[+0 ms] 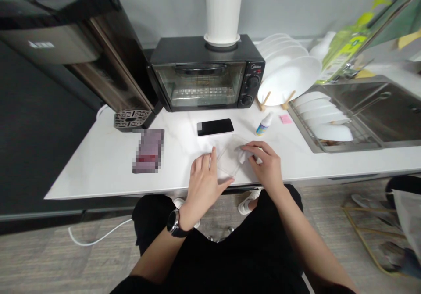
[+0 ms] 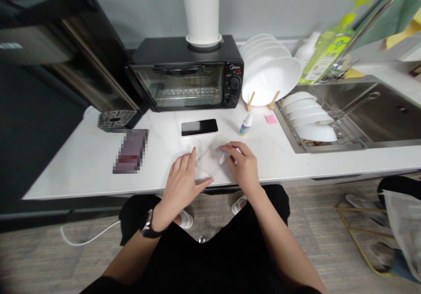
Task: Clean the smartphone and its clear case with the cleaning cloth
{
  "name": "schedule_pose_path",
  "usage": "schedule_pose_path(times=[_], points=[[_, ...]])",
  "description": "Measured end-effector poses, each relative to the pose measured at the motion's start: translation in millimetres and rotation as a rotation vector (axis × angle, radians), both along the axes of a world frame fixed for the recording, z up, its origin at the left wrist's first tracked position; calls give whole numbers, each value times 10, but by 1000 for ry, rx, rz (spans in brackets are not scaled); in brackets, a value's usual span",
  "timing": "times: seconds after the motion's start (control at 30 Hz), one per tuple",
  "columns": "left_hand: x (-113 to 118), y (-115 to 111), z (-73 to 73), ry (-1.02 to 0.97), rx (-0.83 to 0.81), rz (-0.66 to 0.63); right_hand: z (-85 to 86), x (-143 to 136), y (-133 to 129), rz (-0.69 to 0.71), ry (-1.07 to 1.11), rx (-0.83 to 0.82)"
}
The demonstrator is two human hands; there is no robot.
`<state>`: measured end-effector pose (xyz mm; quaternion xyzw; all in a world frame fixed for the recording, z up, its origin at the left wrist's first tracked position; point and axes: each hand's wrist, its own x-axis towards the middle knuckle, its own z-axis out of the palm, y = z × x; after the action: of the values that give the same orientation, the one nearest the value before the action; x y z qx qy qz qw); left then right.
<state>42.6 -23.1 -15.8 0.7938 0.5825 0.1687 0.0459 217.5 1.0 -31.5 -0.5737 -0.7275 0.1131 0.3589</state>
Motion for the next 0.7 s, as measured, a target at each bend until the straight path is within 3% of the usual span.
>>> schedule_pose_path(times=[0.17, 0.27, 0.5, 0.7], points=[[-70, 116, -25, -57, -14, -15, -41, -287, 129, 230, -41, -32], [-66, 166, -44, -88, -17, -32, -56, -321, 101, 340, -78, -46], [-202, 176, -8, -109, -56, -58, 53, -194, 39, 164, -331, -46], [-329, 184, 45, -114, -109, -168, 27, -407, -70, 63, -461, -56]])
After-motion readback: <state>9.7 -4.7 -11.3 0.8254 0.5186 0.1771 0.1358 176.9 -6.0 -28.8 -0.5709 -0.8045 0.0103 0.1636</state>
